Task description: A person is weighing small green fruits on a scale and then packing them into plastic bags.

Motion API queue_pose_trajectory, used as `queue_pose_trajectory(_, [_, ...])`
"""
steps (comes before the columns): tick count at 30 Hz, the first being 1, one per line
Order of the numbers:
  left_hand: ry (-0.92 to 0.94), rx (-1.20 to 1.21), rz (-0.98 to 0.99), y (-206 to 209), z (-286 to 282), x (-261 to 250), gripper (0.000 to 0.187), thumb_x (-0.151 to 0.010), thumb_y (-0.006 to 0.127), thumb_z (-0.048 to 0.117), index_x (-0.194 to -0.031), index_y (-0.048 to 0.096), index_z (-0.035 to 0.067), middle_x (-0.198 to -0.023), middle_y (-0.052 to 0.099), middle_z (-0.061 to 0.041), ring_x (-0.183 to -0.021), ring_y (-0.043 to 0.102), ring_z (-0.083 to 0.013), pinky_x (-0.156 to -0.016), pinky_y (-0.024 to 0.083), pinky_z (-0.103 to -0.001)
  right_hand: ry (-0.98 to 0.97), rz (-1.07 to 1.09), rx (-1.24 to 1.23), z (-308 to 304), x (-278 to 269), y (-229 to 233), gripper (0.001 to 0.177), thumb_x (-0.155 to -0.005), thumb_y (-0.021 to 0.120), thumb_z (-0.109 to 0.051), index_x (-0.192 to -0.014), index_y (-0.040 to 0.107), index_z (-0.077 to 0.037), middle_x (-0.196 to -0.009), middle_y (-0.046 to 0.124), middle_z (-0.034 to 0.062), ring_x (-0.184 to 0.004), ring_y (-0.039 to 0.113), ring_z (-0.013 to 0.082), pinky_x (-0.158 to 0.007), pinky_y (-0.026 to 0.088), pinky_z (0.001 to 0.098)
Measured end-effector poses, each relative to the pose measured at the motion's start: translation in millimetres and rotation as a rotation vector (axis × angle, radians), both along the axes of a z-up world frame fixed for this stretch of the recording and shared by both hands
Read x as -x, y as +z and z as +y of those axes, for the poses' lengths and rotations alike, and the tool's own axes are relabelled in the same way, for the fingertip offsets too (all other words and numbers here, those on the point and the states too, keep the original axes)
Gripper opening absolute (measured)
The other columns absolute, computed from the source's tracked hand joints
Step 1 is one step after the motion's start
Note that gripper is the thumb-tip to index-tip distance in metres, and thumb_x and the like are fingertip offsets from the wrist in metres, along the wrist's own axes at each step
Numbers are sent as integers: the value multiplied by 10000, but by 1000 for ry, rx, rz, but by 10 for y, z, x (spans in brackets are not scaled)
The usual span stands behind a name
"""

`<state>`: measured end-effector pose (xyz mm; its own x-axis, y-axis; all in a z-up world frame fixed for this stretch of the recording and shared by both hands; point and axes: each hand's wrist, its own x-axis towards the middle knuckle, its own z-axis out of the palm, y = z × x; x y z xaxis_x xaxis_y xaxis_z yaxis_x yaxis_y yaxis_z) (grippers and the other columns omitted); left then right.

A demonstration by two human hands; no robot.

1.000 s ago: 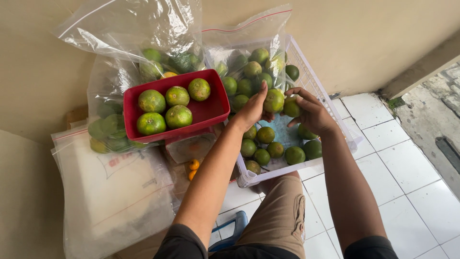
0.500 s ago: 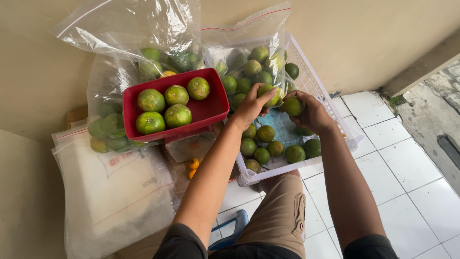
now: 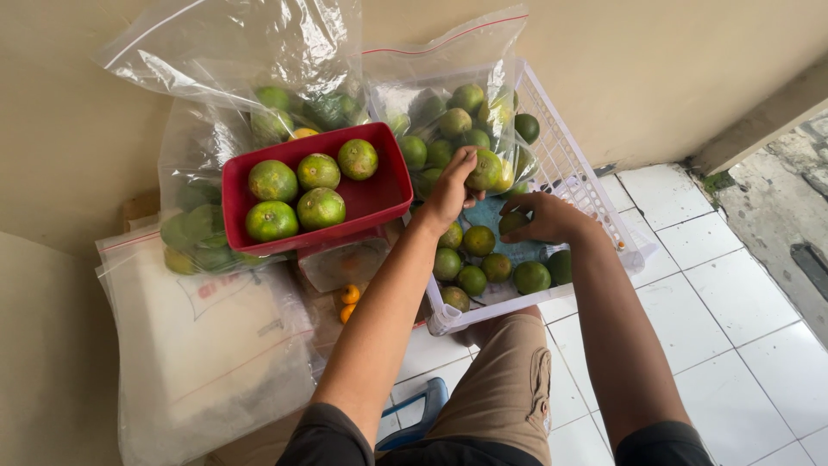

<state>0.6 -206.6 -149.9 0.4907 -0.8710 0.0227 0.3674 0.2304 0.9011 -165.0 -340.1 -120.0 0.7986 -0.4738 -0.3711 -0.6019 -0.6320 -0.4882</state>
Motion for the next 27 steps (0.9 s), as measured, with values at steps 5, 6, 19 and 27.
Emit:
queue_pose_trajectory(5, [5, 59, -38, 170, 136, 46, 366, -1064, 459, 305, -1365, 554, 120, -867, 640, -202, -647, 681, -229, -417, 312, -180, 23, 32, -11, 44, -9, -1, 635, -575, 955, -427, -1175, 762, -358, -1111, 792, -1, -1066, 717, 297, -980, 554, 438])
queue_pose_trajectory(6, [8, 65, -67, 209, 163, 59, 369, -1063, 481, 290, -1384, 567, 128, -901, 654, -198, -663, 696, -234, -413, 324, -180, 50, 31, -24, 41, -5, -15, 649, -571, 959, -394, -1188, 765, -338, -1099, 799, 23, -1026, 730, 304, -951, 569, 439])
queue_pose_trajectory(19, [14, 44, -253, 387, 211, 100, 370, -988, 712, 229, -1350, 669, 172, -887, 730, -202, -724, 787, -251, -440, 411, -165, 82, -659, -562, 120, -18, 167, 669, -850, 806, -127, -1434, 486, -62, -1021, 712, 257, -824, 708, 319, -655, 559, 372])
queue_pose_trajectory(27, [-43, 27, -191, 371, 228, 166, 426, -955, 763, 184, -1359, 648, 113, -1203, 664, -99, -843, 767, -322, -623, 674, -361, 60, -815, -490, 56, -47, 117, 594, -927, 760, -168, -1437, 482, -47, -1066, 670, 282, -809, 725, 332, -588, 608, 394])
